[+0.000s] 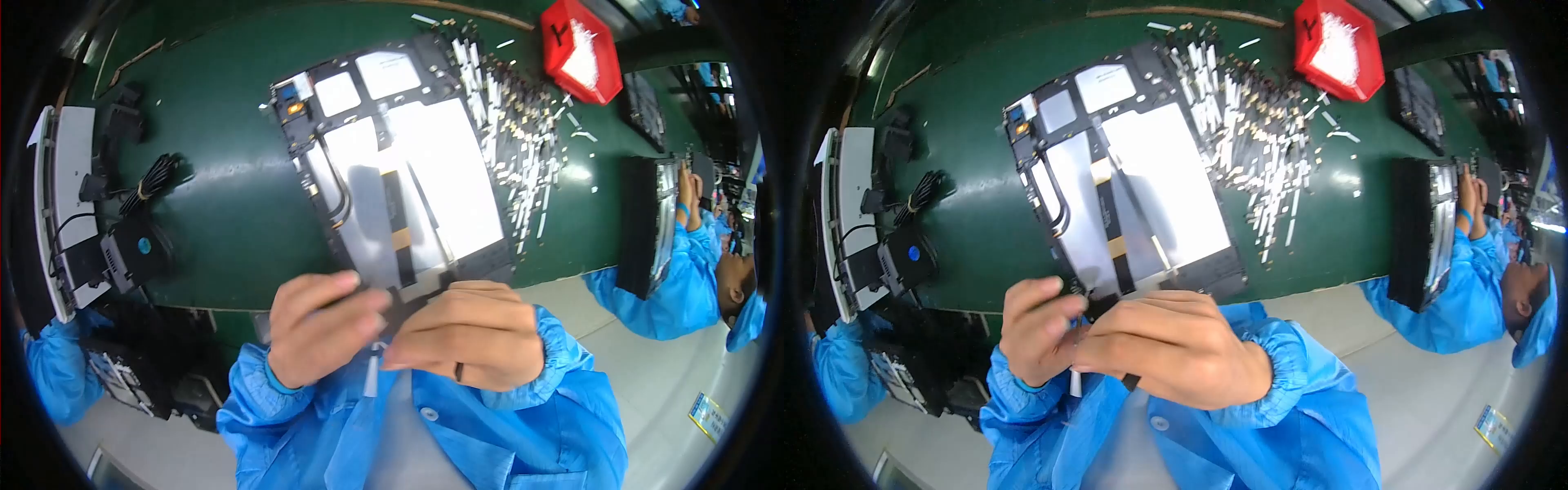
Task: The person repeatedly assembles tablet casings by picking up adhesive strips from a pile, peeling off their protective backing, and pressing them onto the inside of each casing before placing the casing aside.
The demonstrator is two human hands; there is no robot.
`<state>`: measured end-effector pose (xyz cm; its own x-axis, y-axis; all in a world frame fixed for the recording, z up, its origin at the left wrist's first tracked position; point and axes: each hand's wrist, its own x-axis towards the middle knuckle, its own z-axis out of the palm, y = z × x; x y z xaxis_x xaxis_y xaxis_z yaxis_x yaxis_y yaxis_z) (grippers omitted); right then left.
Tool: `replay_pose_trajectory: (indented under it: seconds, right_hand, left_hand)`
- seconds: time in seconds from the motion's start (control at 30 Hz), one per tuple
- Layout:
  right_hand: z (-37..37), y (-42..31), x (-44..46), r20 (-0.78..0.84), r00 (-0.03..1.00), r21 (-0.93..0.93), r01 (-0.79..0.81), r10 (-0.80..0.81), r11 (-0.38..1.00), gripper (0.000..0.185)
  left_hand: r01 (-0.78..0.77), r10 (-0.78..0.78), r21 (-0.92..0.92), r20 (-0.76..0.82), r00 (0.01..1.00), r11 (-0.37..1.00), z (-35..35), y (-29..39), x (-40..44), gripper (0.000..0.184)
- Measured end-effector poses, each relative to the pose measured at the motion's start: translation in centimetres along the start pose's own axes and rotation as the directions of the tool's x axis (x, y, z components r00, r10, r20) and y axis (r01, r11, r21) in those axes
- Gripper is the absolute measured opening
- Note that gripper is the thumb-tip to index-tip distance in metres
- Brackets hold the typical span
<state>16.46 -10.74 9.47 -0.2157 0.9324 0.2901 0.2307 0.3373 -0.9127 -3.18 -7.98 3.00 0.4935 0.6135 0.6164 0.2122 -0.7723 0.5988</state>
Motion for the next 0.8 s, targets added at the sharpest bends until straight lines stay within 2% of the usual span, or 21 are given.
replay_pose_trajectory:
  seconds: [0.03, 0.1, 0.13, 0.17, 0.2, 0.27, 0.3, 0.33, 0.37, 0.43, 0.47, 0.5, 0.57, 0.6, 0.63, 0.7, 0.73, 0.8]
  right_hand:
    - [-1.1, -0.5, 0.0, 0.008, 0.999, -0.095, 0.036, -0.036, 0.995, 0.018]
    - [-6.1, 0.0, 0.6, -0.271, 0.955, -0.362, 0.016, -0.122, 0.932, 0.012]
    - [-8.6, 0.3, 2.0, -0.554, 0.810, -0.578, -0.210, -0.191, 0.788, 0.011]
    - [-11.6, 1.0, 3.3, -0.684, 0.694, -0.628, -0.406, -0.223, 0.664, 0.011]
    - [-15.2, 3.1, 4.3, -0.667, 0.712, -0.575, -0.306, -0.219, 0.759, 0.015]
    - [-22.0, 7.8, 5.0, -0.561, 0.818, -0.714, -0.399, -0.130, 0.575, 0.023]
    - [-24.0, 9.9, 5.1, -0.510, 0.859, -0.707, -0.392, -0.040, 0.589, 0.023]
    - [-25.4, 11.4, 5.0, -0.480, 0.877, -0.735, -0.409, 0.010, 0.541, 0.026]
    - [-25.1, 11.1, 4.8, -0.480, 0.877, -0.732, -0.410, 0.016, 0.544, 0.026]
    - [-23.3, 9.5, 5.0, -0.441, 0.897, -0.837, -0.416, 0.010, 0.357, 0.032]
    - [-21.7, 8.3, 4.8, -0.410, 0.910, -0.841, -0.400, 0.054, 0.365, 0.040]
    - [-18.8, 7.1, 4.4, -0.434, 0.893, -0.730, -0.427, 0.122, 0.534, 0.040]
    - [-11.6, 3.5, 3.0, -0.248, 0.939, -0.520, -0.338, 0.240, 0.784, 0.022]
    - [-8.5, 2.5, 1.7, -0.145, 0.970, -0.460, -0.238, 0.192, 0.855, 0.021]
    - [-5.9, 1.0, 0.9, -0.007, 0.976, -0.412, -0.199, 0.216, 0.889, 0.028]
    - [-1.9, 1.2, -0.3, 0.119, 0.989, -0.340, -0.038, 0.083, 0.940, 0.027]
    - [-0.5, 1.8, -0.8, 0.118, 0.990, -0.332, -0.039, 0.083, 0.942, 0.027]
    - [1.4, 2.9, -1.6, 0.026, 0.999, -0.376, -0.008, 0.019, 0.927, 0.028]
  left_hand:
    - [-0.011, 0.010, -0.018, -0.029, 1.000, 1.000, -0.4, 0.3, 1.0, 0.012]
    - [-0.093, 0.061, 0.126, 0.236, 0.970, 0.988, -1.1, 1.3, 2.8, 0.014]
    - [-0.076, 0.044, 0.150, 0.205, 0.978, 0.986, -0.8, 1.3, 2.8, 0.017]
    - [-0.064, 0.038, 0.146, 0.176, 0.984, 0.987, -0.5, 1.1, 2.5, 0.018]
    - [-0.039, 0.021, 0.123, 0.142, 0.990, 0.992, -0.3, 0.8, 2.0, 0.019]
    - [-0.001, -0.006, 0.066, 0.104, 0.995, 0.998, -0.1, 0.3, 1.2, 0.019]
    - [-0.006, 0.000, 0.054, 0.111, 0.994, 0.999, 0.1, 0.2, 1.0, 0.019]
    - [0.017, -0.018, 0.020, 0.053, 0.998, 1.000, 0.4, -0.1, 0.7, 0.019]
    - [0.043, -0.043, -0.011, -0.003, 0.999, 0.999, 0.6, -0.3, 0.4, 0.018]
    - [0.079, -0.078, 0.022, -0.017, 0.997, 0.997, 0.4, -0.7, 0.3, 0.021]
    - [0.136, -0.134, 0.060, -0.040, 0.990, 0.989, 0.3, -0.5, 0.7, 0.021]
    - [0.194, -0.189, 0.103, -0.057, 0.980, 0.976, 0.1, -0.5, 1.0, 0.022]
    - [0.239, -0.237, -0.001, -0.145, 0.961, 0.971, 0.7, -1.4, 1.3, 0.023]
    - [0.256, -0.267, -0.090, -0.158, 0.951, 0.963, 0.6, -1.8, 1.8, 0.024]
    - [0.247, -0.263, -0.119, -0.147, 0.954, 0.962, 0.8, -2.4, 1.8, 0.023]
    - [0.283, -0.321, -0.228, -0.149, 0.935, 0.932, 1.4, -3.3, 1.6, 0.022]
    - [0.287, -0.323, -0.222, -0.145, 0.935, 0.932, 1.6, -3.4, 1.5, 0.022]
    - [0.361, -0.426, -0.374, -0.105, 0.899, 0.854, 2.0, -3.5, 1.3, 0.021]
